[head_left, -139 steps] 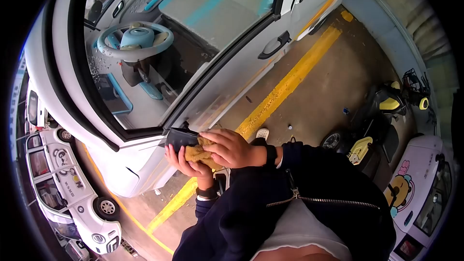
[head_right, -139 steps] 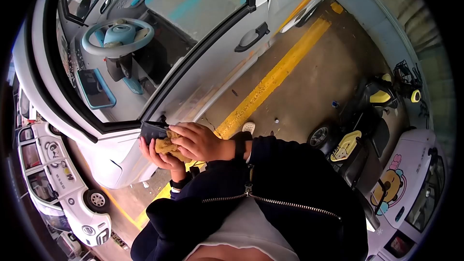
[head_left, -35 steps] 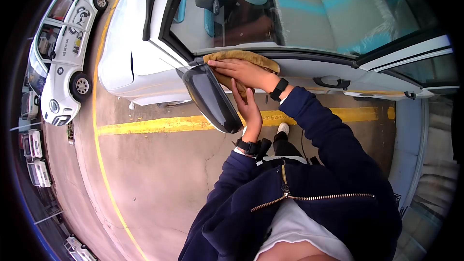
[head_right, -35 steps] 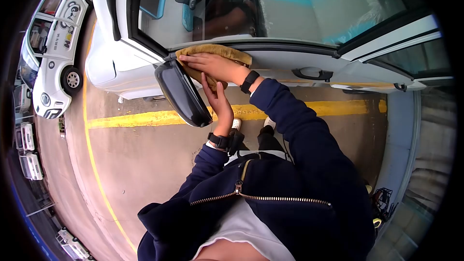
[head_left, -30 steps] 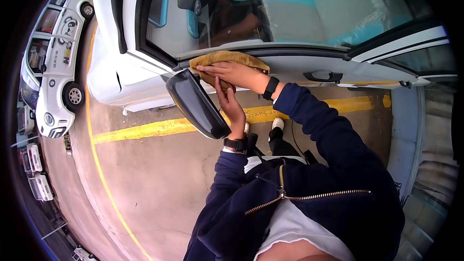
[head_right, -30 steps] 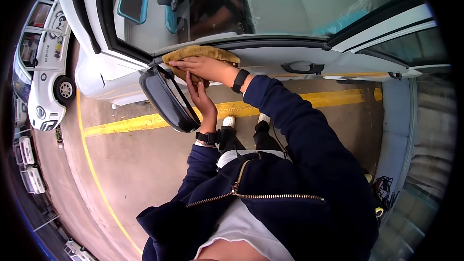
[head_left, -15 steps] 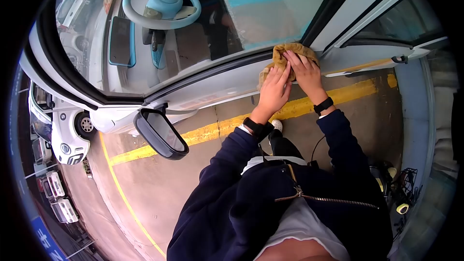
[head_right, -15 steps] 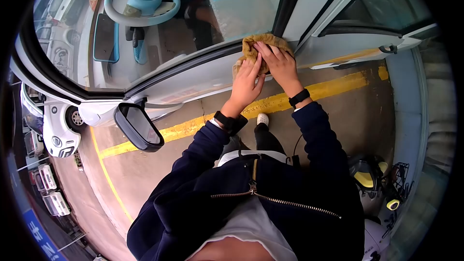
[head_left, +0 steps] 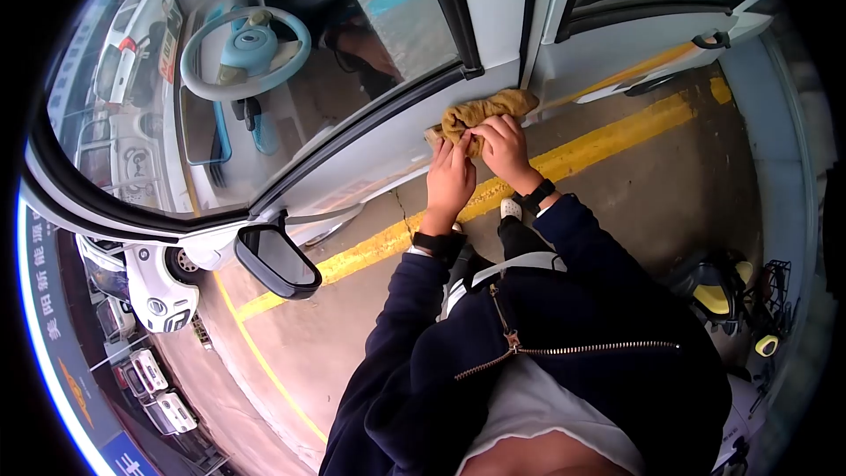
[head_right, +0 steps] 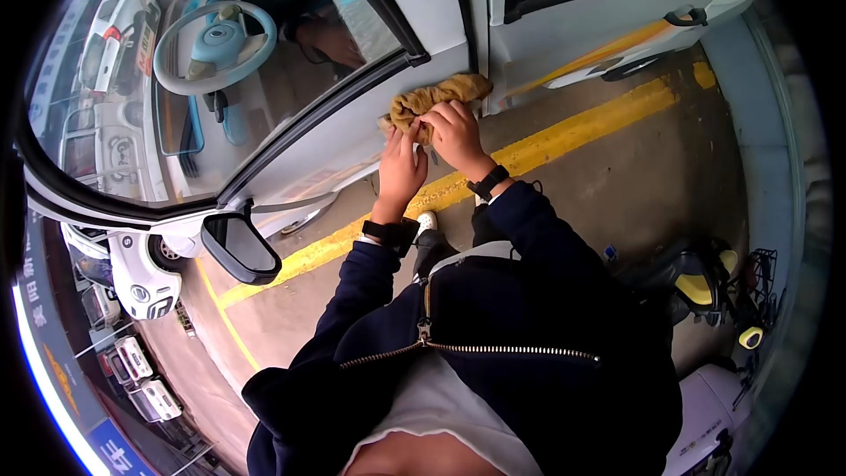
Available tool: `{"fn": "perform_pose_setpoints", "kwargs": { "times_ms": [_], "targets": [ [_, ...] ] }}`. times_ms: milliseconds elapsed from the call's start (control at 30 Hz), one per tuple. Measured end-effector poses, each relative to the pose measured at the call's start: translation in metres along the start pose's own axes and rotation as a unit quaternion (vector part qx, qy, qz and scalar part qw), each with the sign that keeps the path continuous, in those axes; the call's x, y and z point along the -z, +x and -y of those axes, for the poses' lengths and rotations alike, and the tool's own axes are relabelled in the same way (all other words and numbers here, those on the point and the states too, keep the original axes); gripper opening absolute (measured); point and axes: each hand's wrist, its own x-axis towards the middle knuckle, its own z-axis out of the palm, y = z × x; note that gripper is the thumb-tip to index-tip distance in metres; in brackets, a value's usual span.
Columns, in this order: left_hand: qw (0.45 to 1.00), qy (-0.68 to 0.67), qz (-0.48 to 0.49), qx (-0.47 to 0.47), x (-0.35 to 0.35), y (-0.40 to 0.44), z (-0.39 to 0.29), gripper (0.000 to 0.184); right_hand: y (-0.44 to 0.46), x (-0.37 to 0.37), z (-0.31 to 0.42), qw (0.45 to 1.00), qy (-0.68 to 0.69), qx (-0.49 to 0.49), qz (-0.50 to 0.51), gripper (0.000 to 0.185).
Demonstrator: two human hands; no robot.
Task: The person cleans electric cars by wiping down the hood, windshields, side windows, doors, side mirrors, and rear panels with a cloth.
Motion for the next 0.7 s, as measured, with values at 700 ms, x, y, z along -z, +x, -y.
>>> {"fn": "perform_pose_setpoints", "kwargs": {
  "times_ms": [700],
  "targets": [
    [0.982, 0.029, -0.01, 0.185, -0.019, 0.043, -0.028, 0.049, -0.023, 0.007, -0.067, 0.969, 0.008, -0.189, 0.162, 0.031]
  ]
}}
